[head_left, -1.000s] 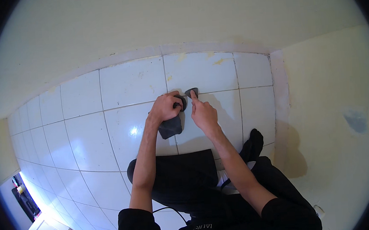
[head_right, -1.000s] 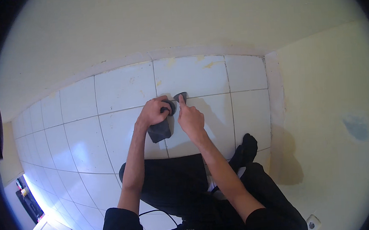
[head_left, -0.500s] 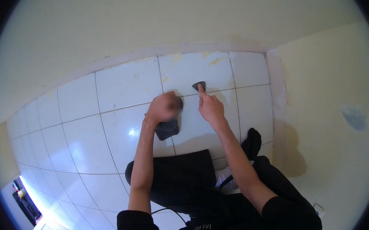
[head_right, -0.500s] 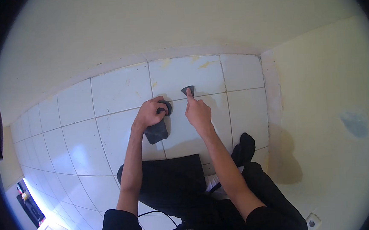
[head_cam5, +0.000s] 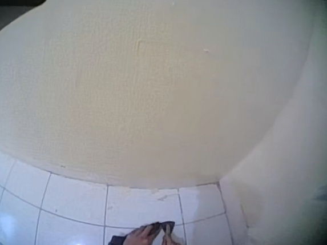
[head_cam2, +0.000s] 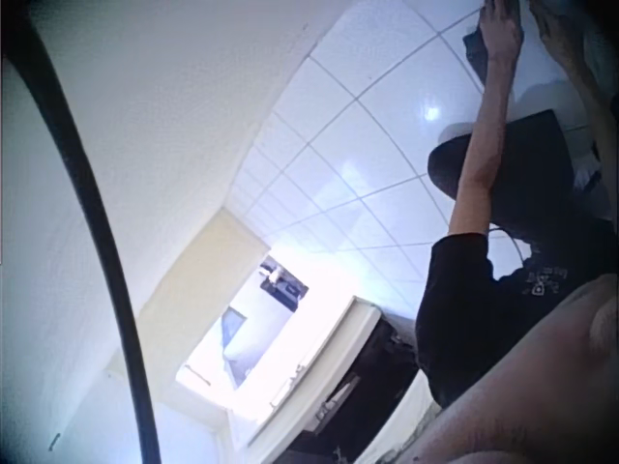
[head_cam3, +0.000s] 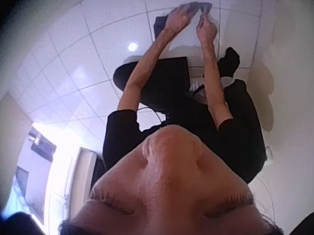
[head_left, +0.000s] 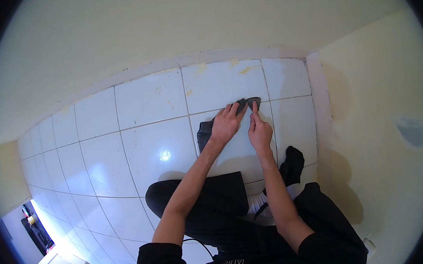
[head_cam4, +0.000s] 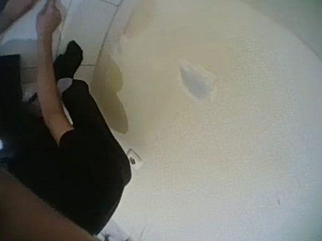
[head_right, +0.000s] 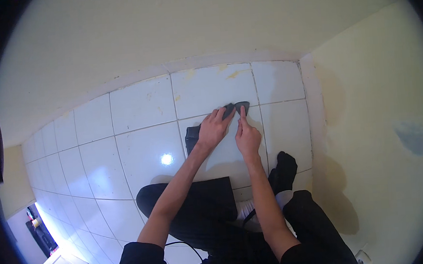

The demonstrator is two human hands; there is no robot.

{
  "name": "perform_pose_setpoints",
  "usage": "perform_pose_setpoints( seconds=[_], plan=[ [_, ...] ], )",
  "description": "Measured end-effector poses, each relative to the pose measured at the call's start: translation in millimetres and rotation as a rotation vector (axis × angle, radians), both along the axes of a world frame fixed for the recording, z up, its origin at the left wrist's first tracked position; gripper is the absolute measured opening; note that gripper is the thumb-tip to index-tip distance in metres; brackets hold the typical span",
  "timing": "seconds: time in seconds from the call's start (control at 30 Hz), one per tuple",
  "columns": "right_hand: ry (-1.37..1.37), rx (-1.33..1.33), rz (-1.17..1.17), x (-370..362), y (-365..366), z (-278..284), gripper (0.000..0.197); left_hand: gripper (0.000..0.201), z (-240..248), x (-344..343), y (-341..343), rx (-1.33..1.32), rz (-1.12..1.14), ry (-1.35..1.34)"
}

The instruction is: The person is using a scraper and a spreader to work on the material in the gaps between floor tiles.

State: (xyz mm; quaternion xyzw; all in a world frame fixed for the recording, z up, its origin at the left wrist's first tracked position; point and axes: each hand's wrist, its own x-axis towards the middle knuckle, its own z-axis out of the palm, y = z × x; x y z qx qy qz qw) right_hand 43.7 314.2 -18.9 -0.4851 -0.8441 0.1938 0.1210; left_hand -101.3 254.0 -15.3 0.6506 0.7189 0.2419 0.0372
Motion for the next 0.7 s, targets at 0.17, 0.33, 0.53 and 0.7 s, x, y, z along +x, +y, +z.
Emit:
perform_pose_setpoints(
  seconds=[0.17, 0.33, 0.53, 0.7],
  plan=[
    [-0.011, 0.115, 0.001, 2.4, 4.3, -4.1, 0.055, 0.057, 0.5, -30.0, 20.3, -0.006, 0.270, -0.012],
    [0.024, 0.194, 0.026, 3.7, 1.2, -7.3, 0.055, 0.059, 2.1, -107.8, -7.6, -0.013, 0.592, 0.041],
    [0.129, 0.240, 0.046, 4.1, -0.6, -11.4, 0.055, 0.056, -5.1, -147.3, -62.1, -0.014, 0.743, 0.065],
    [0.314, 0.266, 0.014, 5.7, -1.2, -6.8, 0.052, 0.059, 20.3, -98.8, -50.1, -0.080, 0.457, -0.075]
  ],
)
